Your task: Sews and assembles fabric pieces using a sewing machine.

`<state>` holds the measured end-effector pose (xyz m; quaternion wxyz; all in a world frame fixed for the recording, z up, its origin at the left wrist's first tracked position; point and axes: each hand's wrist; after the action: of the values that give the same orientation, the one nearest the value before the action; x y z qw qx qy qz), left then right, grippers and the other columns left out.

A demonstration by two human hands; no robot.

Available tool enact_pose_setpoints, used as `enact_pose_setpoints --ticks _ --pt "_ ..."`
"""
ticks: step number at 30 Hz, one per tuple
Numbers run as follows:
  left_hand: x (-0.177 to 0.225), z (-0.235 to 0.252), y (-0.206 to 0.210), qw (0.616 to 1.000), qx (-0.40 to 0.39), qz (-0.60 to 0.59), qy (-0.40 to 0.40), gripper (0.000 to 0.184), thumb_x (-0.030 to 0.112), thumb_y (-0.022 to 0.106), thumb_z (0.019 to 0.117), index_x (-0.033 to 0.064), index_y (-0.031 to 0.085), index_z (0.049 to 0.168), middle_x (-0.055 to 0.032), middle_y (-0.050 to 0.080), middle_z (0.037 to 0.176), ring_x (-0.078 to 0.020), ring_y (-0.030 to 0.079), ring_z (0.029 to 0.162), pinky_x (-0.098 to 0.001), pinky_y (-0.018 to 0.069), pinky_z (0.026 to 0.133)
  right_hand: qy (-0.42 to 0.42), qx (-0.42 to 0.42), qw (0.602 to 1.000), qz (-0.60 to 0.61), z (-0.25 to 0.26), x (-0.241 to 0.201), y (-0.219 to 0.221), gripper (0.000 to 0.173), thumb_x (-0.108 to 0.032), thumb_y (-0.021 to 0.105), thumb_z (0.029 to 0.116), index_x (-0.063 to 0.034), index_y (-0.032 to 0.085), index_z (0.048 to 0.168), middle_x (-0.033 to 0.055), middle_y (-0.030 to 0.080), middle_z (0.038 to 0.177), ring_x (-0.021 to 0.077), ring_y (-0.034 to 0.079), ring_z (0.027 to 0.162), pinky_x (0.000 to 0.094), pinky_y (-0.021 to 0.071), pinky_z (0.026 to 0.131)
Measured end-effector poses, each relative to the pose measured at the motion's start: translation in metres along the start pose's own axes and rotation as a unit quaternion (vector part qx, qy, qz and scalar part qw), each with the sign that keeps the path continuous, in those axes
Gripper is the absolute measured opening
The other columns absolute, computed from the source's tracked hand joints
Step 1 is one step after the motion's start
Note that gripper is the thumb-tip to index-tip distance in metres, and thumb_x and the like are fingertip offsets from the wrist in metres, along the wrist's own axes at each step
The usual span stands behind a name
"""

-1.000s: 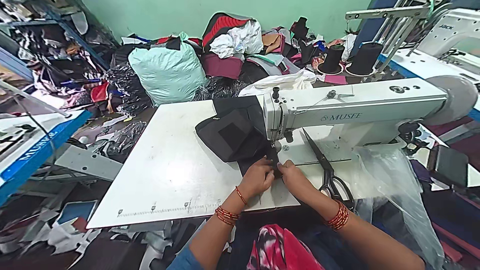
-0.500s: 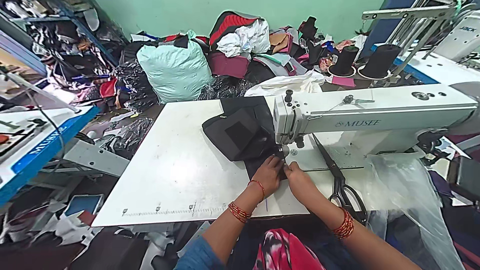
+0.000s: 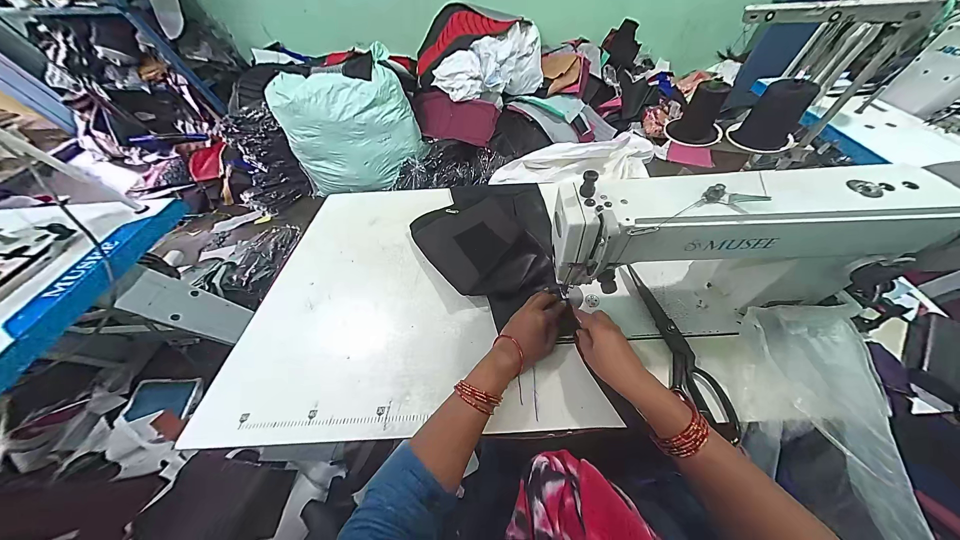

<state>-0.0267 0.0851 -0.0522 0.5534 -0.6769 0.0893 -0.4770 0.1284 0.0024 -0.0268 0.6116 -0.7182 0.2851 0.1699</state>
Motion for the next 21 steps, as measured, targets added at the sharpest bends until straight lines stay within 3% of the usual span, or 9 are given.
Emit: enact_pose_setpoints --ticks 4,7,9,13,15,18,21 --pt "0.001 -0.012 0.009 0.997 0.053 -0.047 0.010 0.034 0.008 0.052 0.1004 -0.0009 0.070 0.128 -0.0257 0.060 0.141 -0.0397 0.048 0.142 -0.0450 0.0333 0.122 0.002 0.013 0.996 0.087 -0.015 0.012 0.001 0.040 -0.003 0.051 0.1008 0.0023 0.058 0.140 0.0195 0.065 0.111 0.0222 0.062 0.090 0.0325 0.0509 0.084" --pt "0.007 -0.019 0.010 0.997 0.040 -0.062 0.017 0.040 -0.004 0.051 0.0920 -0.0005 0.072 0.126 -0.0250 0.060 0.140 -0.0404 0.046 0.144 -0.0477 0.0278 0.125 0.004 0.002 0.993 0.116 -0.019 0.014 0.004 0.041 -0.003 0.053 0.0997 0.0025 0.058 0.140 0.0169 0.065 0.109 0.0176 0.060 0.085 0.0290 0.0500 0.080" --pt "0.012 -0.020 0.007 0.998 0.016 -0.064 0.011 0.045 -0.008 0.050 0.0879 0.0000 0.072 0.127 -0.0238 0.061 0.140 -0.0394 0.043 0.145 -0.0482 0.0236 0.126 0.008 -0.005 0.994 0.107 -0.020 0.012 0.004 0.042 -0.003 0.052 0.0997 0.0026 0.058 0.141 0.0177 0.064 0.110 0.0187 0.060 0.086 0.0298 0.0499 0.081" --pt "0.014 -0.023 0.003 0.998 -0.010 -0.061 0.007 0.044 -0.010 0.049 0.0890 -0.0021 0.071 0.127 -0.0242 0.061 0.141 -0.0389 0.042 0.147 -0.0491 0.0193 0.127 0.006 -0.020 0.996 0.088 -0.028 0.006 0.003 0.040 -0.003 0.050 0.1012 0.0036 0.058 0.140 0.0214 0.064 0.116 0.0224 0.063 0.094 0.0311 0.0506 0.088" --pt "0.014 -0.024 0.003 0.998 -0.007 -0.056 0.009 0.043 -0.009 0.049 0.0901 -0.0025 0.071 0.125 -0.0238 0.061 0.141 -0.0390 0.043 0.147 -0.0492 0.0210 0.127 -0.005 -0.022 0.997 0.068 -0.033 0.004 0.004 0.040 -0.003 0.048 0.1018 0.0043 0.059 0.139 0.0231 0.063 0.116 0.0259 0.062 0.097 0.0334 0.0500 0.089" --pt "0.013 -0.024 0.005 0.998 0.004 -0.055 0.024 0.039 -0.009 0.049 0.0903 -0.0035 0.073 0.121 -0.0243 0.063 0.139 -0.0404 0.045 0.145 -0.0510 0.0242 0.126 -0.005 -0.042 0.999 0.005 -0.039 -0.005 0.005 0.042 -0.002 0.042 0.1038 0.0040 0.055 0.144 0.0270 0.059 0.125 0.0333 0.062 0.111 0.0381 0.0486 0.099" --pt "0.008 -0.025 0.008 0.996 0.017 -0.072 0.055 0.035 -0.012 0.052 0.0884 -0.0055 0.075 0.114 -0.0259 0.066 0.131 -0.0417 0.050 0.141 -0.0536 0.0264 0.124 0.000 -0.052 0.997 -0.065 -0.037 -0.008 0.012 0.043 0.000 0.040 0.1042 0.0039 0.053 0.145 0.0288 0.055 0.130 0.0356 0.064 0.109 0.0397 0.0528 0.095"
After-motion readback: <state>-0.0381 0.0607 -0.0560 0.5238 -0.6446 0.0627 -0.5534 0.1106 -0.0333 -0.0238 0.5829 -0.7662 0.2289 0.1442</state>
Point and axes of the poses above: each hand's wrist, its own z-axis towards the middle knuckle, its own y-axis out of the palm, x = y × z
